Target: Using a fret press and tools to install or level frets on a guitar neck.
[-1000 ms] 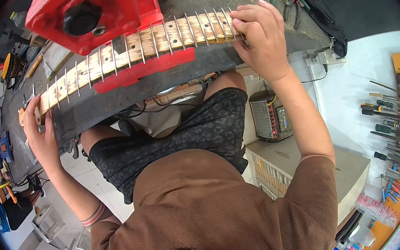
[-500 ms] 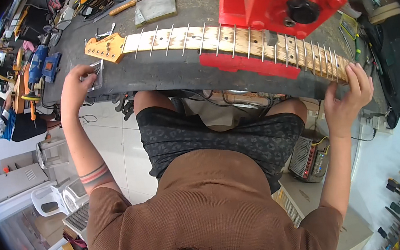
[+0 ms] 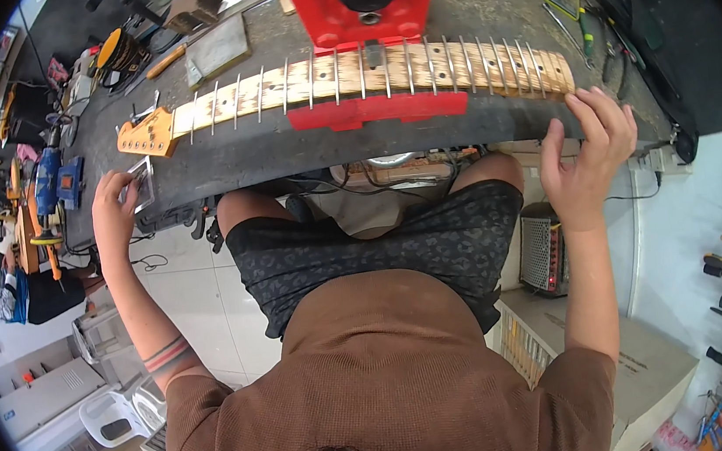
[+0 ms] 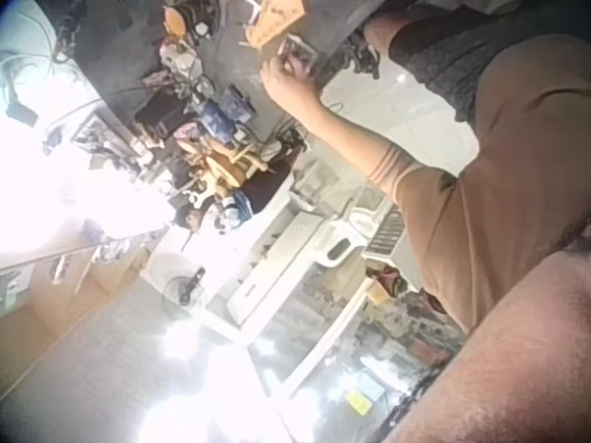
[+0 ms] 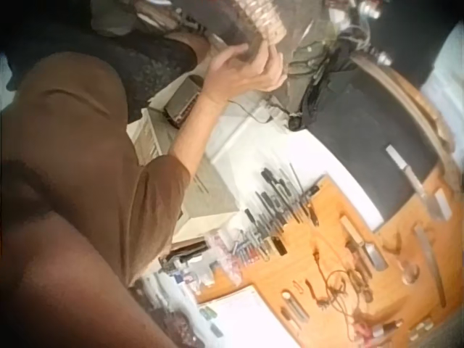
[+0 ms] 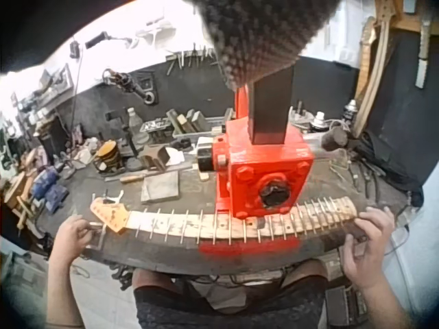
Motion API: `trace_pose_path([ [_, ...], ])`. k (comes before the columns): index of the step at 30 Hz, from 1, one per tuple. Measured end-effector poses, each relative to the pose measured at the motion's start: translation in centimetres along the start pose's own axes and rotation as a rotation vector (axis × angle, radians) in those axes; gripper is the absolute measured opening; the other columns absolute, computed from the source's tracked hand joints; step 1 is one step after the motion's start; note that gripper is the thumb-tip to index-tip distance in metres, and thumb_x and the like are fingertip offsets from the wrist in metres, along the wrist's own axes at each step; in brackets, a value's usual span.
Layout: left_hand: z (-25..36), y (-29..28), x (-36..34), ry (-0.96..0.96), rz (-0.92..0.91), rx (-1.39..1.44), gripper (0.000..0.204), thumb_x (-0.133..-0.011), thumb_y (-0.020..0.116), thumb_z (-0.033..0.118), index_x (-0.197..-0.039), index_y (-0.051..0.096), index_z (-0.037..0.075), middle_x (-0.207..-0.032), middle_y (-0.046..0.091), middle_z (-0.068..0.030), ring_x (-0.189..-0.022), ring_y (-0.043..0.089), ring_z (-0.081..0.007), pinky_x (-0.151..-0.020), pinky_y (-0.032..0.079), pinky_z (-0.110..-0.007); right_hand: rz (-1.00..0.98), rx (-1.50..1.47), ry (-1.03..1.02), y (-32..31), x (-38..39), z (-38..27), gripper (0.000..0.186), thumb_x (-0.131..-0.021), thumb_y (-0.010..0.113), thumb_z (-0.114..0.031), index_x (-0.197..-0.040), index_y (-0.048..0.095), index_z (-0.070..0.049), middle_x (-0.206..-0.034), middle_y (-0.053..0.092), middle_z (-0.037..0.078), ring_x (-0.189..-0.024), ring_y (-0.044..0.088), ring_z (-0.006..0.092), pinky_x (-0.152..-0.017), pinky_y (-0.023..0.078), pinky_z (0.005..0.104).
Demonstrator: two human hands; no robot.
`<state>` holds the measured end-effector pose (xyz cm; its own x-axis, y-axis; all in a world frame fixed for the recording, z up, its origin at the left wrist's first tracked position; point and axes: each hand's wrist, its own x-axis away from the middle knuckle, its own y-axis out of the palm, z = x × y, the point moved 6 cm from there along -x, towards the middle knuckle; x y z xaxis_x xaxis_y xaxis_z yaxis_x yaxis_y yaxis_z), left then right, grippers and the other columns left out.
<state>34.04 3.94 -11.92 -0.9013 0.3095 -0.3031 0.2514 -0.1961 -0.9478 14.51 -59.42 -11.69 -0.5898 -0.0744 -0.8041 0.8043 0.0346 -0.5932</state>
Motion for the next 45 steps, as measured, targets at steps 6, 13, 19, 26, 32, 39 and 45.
trace_pose_path([
  [6, -1.8, 0.5, 1.1, -0.053, 0.011, 0.177, 0.010, -0.101, 0.075, 0.003, -0.104, 0.068, -0.004, -0.100, 0.070, -0.0157, -0.097, 0.068, -0.0361, -0.090, 0.054, -0.041, -0.036, -0.083, 0.009, 0.6, 0.5, 0.3, 0.059, -0.091, 0.080, -0.001, -0.146, 0.062, -0.014, -0.143, 0.068, 0.007, -0.143, 0.062, 0.0311, -0.129, 0.035, 0.0597],
  [13, -2.8, 0.3, 1.4, -0.031, 0.135, 0.140, 0.006, -0.107, 0.071, 0.003, -0.109, 0.069, -0.002, -0.106, 0.073, -0.0124, -0.100, 0.070, -0.0291, -0.094, 0.055, -0.037, -0.039, -0.094, 0.033, 0.0, 1.9, 0.9, 0.061, -0.090, 0.080, 0.000, -0.146, 0.062, -0.015, -0.143, 0.067, 0.007, -0.143, 0.062, 0.0309, -0.129, 0.034, 0.0598],
  [19, -5.2, -1.8, 3.6, -0.196, 0.555, 0.447, 0.011, -0.117, 0.063, 0.006, -0.116, 0.069, -0.003, -0.109, 0.071, -0.0079, -0.102, 0.067, -0.0163, -0.094, 0.054, -0.032, 0.031, -0.147, 0.062, -0.8, 2.1, 1.4, 0.056, -0.089, 0.080, 0.001, -0.141, 0.065, -0.013, -0.140, 0.069, 0.008, -0.139, 0.064, 0.0316, -0.125, 0.038, 0.0556],
  [26, 15.9, -2.4, 1.1, 0.152, 0.503, 1.171, 0.016, -0.115, 0.052, 0.003, -0.104, 0.062, -0.001, -0.104, 0.070, -0.0176, -0.095, 0.065, -0.0238, -0.089, 0.054, -0.039, -0.056, -0.581, 0.149, -1.6, 0.1, -1.4, 0.044, -0.090, 0.082, -0.002, -0.132, 0.074, -0.010, -0.128, 0.075, 0.009, -0.117, 0.069, 0.0306, -0.105, 0.049, 0.0452],
  [32, 36.8, 2.3, 0.8, 0.215, -0.212, 1.819, 0.009, -0.111, 0.059, 0.008, -0.110, 0.060, 0.000, -0.104, 0.070, -0.0176, -0.092, 0.067, -0.0227, -0.089, 0.055, -0.037, -0.193, -0.926, 0.110, -2.7, -5.3, -9.1, 0.038, -0.094, 0.083, -0.003, -0.132, 0.075, -0.005, -0.114, 0.076, 0.009, -0.102, 0.072, 0.0227, -0.091, 0.056, 0.0356],
  [39, 34.6, -0.7, -3.0, 0.433, 0.538, 1.097, 0.011, -0.109, 0.058, 0.002, -0.107, 0.060, -0.008, -0.126, 0.072, -0.0314, -0.106, 0.076, -0.0320, -0.097, 0.064, -0.045, -0.496, -1.306, 0.763, 4.5, -12.2, -8.9, 0.028, -0.109, 0.070, -0.012, -0.130, 0.072, 0.006, -0.103, 0.079, 0.011, -0.087, 0.070, 0.0181, -0.081, 0.057, 0.0339],
  [45, 35.1, -0.4, -3.6, 0.547, 0.636, 1.026, 0.009, -0.097, 0.068, -0.008, -0.105, 0.068, -0.007, -0.128, 0.079, -0.0287, -0.107, 0.081, -0.0324, -0.096, 0.064, -0.040, -0.457, -1.154, 0.394, 3.0, -13.3, -9.1, 0.027, -0.105, 0.068, -0.009, -0.124, 0.068, 0.010, -0.097, 0.076, 0.020, -0.088, 0.074, 0.0262, -0.080, 0.057, 0.0402],
])
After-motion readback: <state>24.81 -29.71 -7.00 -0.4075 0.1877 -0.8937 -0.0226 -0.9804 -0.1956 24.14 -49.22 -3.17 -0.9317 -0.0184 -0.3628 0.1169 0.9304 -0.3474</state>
